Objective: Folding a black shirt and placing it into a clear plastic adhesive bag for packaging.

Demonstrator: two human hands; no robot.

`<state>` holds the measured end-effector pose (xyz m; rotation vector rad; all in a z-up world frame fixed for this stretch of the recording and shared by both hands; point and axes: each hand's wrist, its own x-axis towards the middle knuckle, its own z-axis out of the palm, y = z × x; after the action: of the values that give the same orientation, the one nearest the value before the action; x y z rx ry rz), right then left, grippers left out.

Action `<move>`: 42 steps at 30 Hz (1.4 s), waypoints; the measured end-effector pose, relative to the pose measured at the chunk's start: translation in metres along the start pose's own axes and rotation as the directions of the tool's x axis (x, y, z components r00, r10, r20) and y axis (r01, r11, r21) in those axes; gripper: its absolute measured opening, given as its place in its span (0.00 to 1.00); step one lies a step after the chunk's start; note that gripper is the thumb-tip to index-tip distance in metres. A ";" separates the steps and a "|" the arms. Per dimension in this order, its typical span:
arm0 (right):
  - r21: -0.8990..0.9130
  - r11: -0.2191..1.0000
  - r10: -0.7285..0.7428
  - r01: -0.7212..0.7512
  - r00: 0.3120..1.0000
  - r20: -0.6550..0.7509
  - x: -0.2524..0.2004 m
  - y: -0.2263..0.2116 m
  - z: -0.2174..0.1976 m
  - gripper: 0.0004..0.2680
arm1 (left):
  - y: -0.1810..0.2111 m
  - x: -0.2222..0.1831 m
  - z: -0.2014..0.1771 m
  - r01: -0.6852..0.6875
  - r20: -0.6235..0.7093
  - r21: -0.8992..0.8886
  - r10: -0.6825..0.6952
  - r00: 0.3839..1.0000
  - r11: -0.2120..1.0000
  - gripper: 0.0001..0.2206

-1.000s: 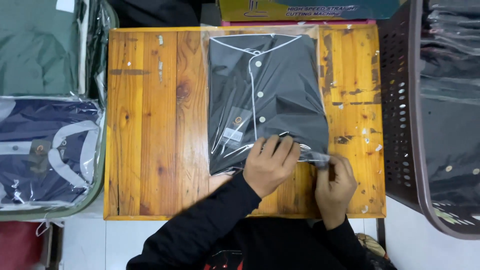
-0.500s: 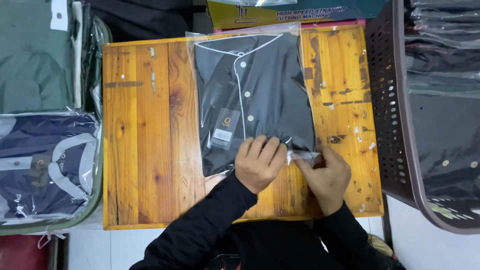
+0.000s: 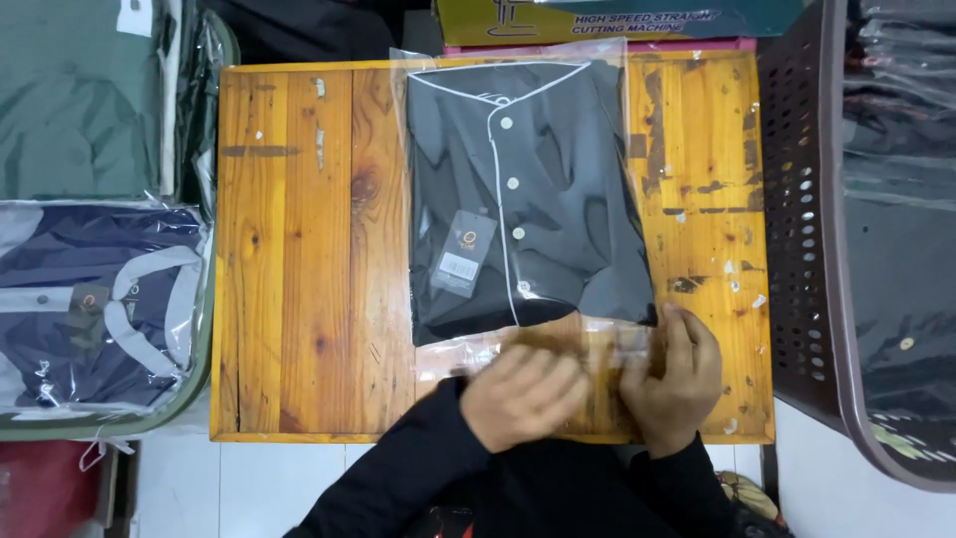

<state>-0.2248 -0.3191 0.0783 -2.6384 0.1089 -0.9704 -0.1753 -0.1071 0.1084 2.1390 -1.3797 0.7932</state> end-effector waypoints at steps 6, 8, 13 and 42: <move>-0.101 0.980 -0.171 0.171 0.985 0.006 0.021 -0.004 0.004 0.10 | -0.023 -0.061 -0.020 0.562 -0.065 0.333 -0.577 0.814 0.757 0.29; -0.122 0.967 -0.226 0.225 0.974 0.005 0.024 0.001 0.010 0.09 | -0.029 -0.067 -0.031 0.631 -0.022 0.330 -0.662 0.749 0.702 0.32; 0.077 0.994 -0.076 0.081 0.996 -0.056 0.023 0.001 0.019 0.06 | -0.038 -0.065 -0.028 0.678 -0.042 0.128 -0.679 0.733 0.724 0.22; -0.243 0.912 -0.348 0.331 0.937 -0.031 0.015 0.053 0.085 0.07 | -0.105 -0.110 0.031 0.699 -0.307 0.360 -0.629 0.714 0.618 0.05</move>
<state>-0.1564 -0.3485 0.0094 -2.9002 -0.2448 -1.2338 -0.1081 -0.0160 0.0029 2.6013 -0.2187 0.9839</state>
